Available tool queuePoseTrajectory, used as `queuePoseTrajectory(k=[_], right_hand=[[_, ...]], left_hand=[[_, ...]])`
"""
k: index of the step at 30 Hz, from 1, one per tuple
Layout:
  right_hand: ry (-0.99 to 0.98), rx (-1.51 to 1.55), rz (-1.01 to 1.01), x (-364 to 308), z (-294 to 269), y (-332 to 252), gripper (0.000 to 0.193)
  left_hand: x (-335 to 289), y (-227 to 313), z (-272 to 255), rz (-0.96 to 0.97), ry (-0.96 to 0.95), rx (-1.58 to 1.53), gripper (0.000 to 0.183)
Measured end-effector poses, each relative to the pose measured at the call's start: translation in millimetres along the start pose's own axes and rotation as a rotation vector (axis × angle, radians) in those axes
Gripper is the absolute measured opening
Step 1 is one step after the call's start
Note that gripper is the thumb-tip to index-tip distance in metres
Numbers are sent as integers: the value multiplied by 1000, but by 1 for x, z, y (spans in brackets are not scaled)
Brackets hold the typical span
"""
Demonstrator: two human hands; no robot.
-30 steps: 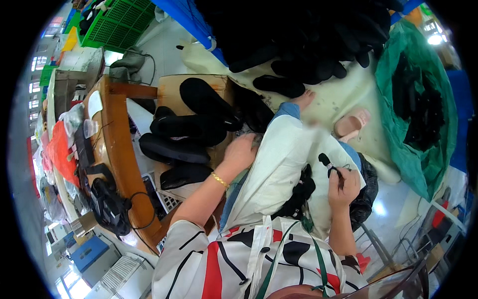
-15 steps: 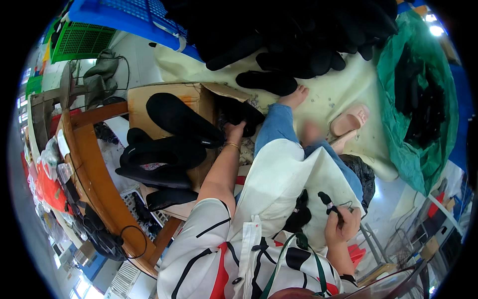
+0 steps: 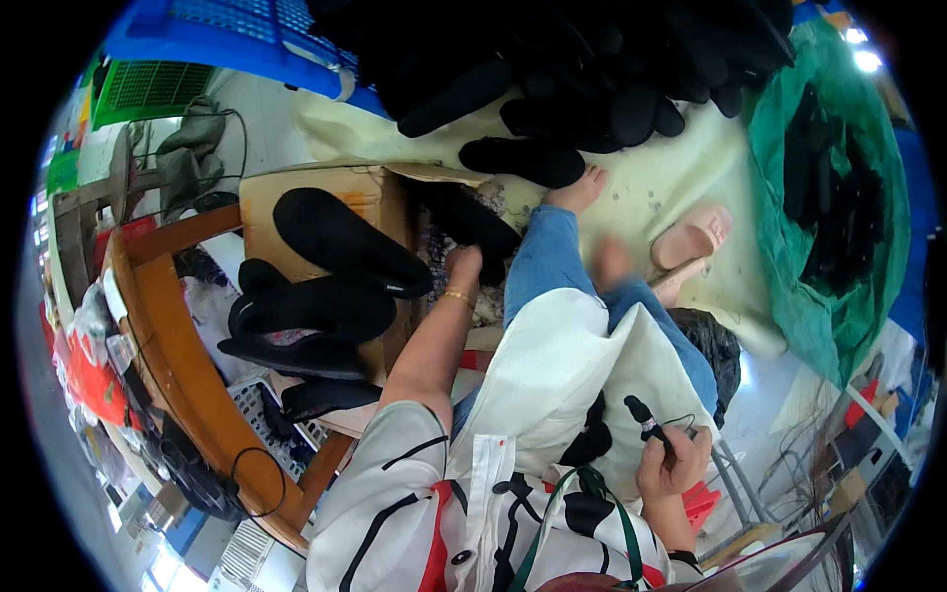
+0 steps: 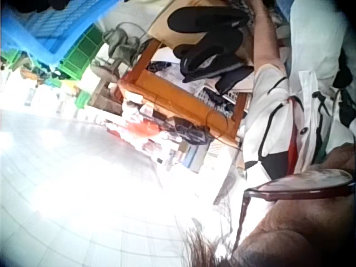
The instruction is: The person sits on the floor and sews a black shoe using a needle and thread. They pull the thread through the shoe material, adjust the shoe, and occasionally reach for other shoes from a nearby pile.
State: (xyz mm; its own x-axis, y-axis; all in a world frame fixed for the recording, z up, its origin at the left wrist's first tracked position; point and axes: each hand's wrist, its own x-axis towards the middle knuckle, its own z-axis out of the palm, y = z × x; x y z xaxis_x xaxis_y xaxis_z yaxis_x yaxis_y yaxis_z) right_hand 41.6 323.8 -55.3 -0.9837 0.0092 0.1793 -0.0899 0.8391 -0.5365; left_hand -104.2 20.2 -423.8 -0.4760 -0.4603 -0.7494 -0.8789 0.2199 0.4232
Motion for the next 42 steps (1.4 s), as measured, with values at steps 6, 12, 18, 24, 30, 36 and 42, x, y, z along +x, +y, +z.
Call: queuePoseTrajectory(k=[6, 12, 18, 24, 30, 36, 42], right_hand=[[178, 12, 150, -13, 0, -19, 19], [223, 11, 30, -20, -11, 8, 6], [338, 59, -10, -18, -12, 6, 11], [325, 85, -55, -17, -6, -3, 9], [320, 68, -80, -17, -2, -9, 8], [332, 52, -108, -17, -1, -9, 8], [335, 36, -121, -16, 1, -5, 10]], left_hand=[[-89, 62, -61, 220, -254, 448, 37], [-162, 14, -95, 715, -225, 871, 25], [-240, 57, -146, 853, -87, 697, 21], [-326, 96, -200, 1038, 108, 382, 18], [-324, 125, -237, 1164, 342, 142, 24], [-292, 108, -244, 1006, 342, 310, 27], [-247, 65, -232, 881, 230, 238, 30]])
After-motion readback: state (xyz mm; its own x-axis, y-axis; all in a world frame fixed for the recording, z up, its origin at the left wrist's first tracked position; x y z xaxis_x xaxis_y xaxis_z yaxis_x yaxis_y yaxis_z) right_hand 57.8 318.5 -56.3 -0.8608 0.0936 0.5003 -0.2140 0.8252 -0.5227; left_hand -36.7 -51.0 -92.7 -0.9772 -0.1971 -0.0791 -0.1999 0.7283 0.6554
